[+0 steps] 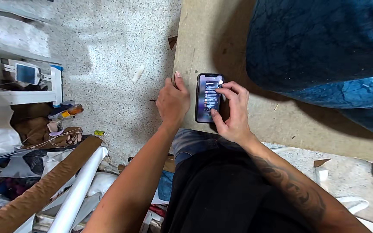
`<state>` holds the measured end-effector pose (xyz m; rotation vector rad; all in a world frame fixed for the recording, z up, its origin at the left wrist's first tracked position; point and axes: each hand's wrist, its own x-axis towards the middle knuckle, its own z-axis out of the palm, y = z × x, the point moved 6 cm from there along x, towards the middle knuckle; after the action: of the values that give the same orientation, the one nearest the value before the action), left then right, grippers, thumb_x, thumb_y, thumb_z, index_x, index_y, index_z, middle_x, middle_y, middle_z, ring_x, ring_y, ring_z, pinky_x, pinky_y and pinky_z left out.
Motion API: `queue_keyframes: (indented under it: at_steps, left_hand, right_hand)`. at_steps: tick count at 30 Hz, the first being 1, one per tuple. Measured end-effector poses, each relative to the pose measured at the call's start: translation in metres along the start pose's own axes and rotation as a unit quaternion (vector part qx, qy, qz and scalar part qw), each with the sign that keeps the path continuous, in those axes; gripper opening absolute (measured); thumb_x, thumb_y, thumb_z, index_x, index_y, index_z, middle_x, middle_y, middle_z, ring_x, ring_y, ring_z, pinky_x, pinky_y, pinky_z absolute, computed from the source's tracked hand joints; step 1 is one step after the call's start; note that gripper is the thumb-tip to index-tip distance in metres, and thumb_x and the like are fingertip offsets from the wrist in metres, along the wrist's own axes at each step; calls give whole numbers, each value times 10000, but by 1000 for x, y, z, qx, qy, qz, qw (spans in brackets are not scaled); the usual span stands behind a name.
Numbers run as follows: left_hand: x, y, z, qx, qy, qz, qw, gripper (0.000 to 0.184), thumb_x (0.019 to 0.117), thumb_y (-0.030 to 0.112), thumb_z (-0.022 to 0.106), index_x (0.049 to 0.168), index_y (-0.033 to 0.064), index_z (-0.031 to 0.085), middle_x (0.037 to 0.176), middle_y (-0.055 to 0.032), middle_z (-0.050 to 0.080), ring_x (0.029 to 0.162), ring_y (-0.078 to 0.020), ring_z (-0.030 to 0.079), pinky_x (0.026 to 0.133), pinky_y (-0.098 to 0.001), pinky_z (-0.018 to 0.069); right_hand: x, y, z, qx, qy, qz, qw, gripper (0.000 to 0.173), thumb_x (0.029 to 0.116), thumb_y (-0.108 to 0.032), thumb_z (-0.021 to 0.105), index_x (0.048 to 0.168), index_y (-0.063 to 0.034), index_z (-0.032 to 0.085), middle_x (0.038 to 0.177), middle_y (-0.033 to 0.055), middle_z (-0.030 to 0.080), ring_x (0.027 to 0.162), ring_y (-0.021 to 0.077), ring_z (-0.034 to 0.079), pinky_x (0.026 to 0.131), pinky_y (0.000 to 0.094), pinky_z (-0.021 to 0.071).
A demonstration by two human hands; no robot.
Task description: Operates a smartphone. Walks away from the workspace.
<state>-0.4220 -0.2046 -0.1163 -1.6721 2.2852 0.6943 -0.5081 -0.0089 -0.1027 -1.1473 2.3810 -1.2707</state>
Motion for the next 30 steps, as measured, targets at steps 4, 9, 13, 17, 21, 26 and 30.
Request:
queue_keyframes:
  at_steps: [4, 9, 13, 17, 21, 26, 30]
  left_hand:
    - [1, 0, 1, -1, 0, 8, 1000, 683, 1059, 630, 159, 1010, 139, 632, 782, -95, 669, 828, -300, 707, 662, -544, 537]
    - [1, 0, 1, -5, 1, 10, 1000, 698, 1058, 637, 158, 1047, 138, 645, 809, -101, 682, 857, -311, 710, 682, -551, 544]
    - [1, 0, 1, 2, 4, 11, 1000, 691, 1059, 634, 159, 1067, 146, 649, 814, -100, 685, 855, -308, 711, 683, -551, 545]
    - [1, 0, 1, 2, 5, 9, 1000, 681, 1061, 628, 158, 1019, 142, 633, 785, -94, 673, 829, -303, 707, 666, -546, 535]
    - [0, 0, -1, 0, 2, 4, 1000, 688, 1061, 630, 157, 1034, 138, 637, 798, -105, 676, 846, -308, 708, 675, -542, 541]
    - [0, 0, 0, 3, 6, 3, 1000, 688, 1058, 641, 162, 1003, 141, 631, 795, -94, 672, 832, -303, 703, 665, -540, 534]
    - [0, -1, 0, -3, 2, -2, 1000, 682, 1059, 641, 165, 1019, 149, 637, 784, -96, 670, 823, -303, 704, 661, -540, 533]
  right_hand:
    - [1, -2, -1, -14, 7, 1, 1000, 490, 932, -403, 630, 1346, -141, 651, 1389, 142, 527, 1263, 296, 492, 1043, 498, 421]
    - [0, -5, 6, -95, 7, -8, 995, 455, 967, -455, 589, 1354, -236, 687, 1444, 170, 506, 1276, 327, 479, 1044, 514, 399]
    - [-1, -4, 2, -73, 24, 12, 997, 575, 950, -461, 599, 1458, -193, 594, 1449, 186, 475, 1221, 304, 494, 1008, 485, 426]
    - [-2, 0, -5, -24, 72, 34, 997, 569, 929, -376, 639, 1406, -71, 585, 1397, 190, 522, 1283, 300, 516, 1048, 460, 477]
    - [-3, 0, -6, -12, 91, 36, 995, 482, 937, -306, 641, 1337, -41, 604, 1351, 186, 554, 1288, 298, 524, 1052, 445, 487]
    - [-2, 0, -6, -23, 85, 35, 996, 424, 948, -306, 620, 1292, -60, 642, 1313, 161, 573, 1264, 289, 528, 1043, 446, 479]
    - [-1, -4, -4, -36, 74, 22, 996, 465, 976, -310, 583, 1387, -101, 644, 1298, 167, 554, 1134, 253, 539, 961, 403, 479]
